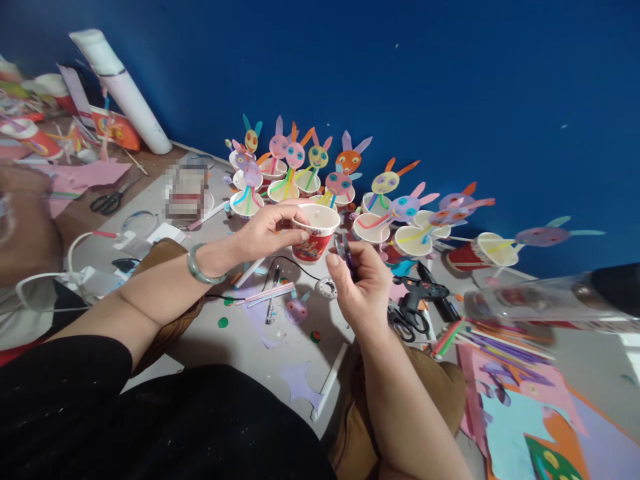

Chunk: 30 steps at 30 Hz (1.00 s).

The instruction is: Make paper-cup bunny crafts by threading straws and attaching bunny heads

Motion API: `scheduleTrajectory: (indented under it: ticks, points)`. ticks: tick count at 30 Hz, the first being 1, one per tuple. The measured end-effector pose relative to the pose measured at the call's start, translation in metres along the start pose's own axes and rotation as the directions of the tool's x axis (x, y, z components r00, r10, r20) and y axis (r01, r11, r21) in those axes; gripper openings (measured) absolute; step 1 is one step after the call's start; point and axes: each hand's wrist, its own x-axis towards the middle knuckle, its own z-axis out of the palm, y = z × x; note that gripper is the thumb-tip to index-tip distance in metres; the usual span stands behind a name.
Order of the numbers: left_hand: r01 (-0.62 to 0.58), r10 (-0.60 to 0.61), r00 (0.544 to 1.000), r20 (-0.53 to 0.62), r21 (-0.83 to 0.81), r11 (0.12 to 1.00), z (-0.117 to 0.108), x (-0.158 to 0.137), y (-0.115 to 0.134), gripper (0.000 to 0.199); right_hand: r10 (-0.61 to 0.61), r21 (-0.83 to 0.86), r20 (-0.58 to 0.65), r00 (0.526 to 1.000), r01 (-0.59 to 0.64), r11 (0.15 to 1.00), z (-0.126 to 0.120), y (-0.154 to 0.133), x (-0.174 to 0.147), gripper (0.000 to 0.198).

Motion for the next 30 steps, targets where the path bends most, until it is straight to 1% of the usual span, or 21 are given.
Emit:
scheduleTrajectory:
  ticks: [2, 6, 12, 16, 21, 28, 30]
  points:
    - [0.016, -0.016, 1.0, 0.01, 0.007, 1.0, -0.001, 0.0, 0.003, 0.014, -0.006, -0.004, 0.027, 1.0, 0.006, 1.0, 0.003, -0.005, 0.0, 0.037]
    - [0.048, -0.049, 0.999, 0.011, 0.012, 0.999, -0.002, 0.001, 0.009, 0.009, -0.082, -0.091, 0.099, 0.992, 0.091, 0.992, 0.006, -0.011, 0.002, 0.032]
    - [0.021, -0.023, 0.999, 0.024, 0.05, 0.998, -0.002, 0.001, 0.007, 0.009, -0.126, -0.188, 0.162, 0.979, 0.156, 0.97, 0.007, -0.014, 0.003, 0.025]
    - [-0.001, 0.0, 1.0, 0.006, 0.11, 0.994, -0.002, -0.001, 0.006, 0.01, -0.131, -0.206, 0.162, 0.978, 0.163, 0.965, 0.009, -0.015, 0.002, 0.027]
    - [0.0, 0.0, 1.0, -0.005, 0.162, 0.987, -0.001, -0.003, 0.01, 0.013, -0.105, -0.214, 0.135, 0.985, 0.133, 0.968, 0.011, -0.014, 0.003, 0.031]
    - [-0.093, 0.101, 0.994, -0.029, 0.221, 0.971, 0.0, -0.004, 0.01, 0.008, -0.097, -0.231, 0.13, 0.987, 0.125, 0.965, 0.014, -0.012, 0.003, 0.035]
    - [-0.112, 0.127, 0.991, -0.043, 0.248, 0.962, 0.0, -0.004, 0.007, 0.012, -0.094, -0.234, 0.132, 0.987, 0.123, 0.964, 0.014, -0.011, 0.003, 0.034]
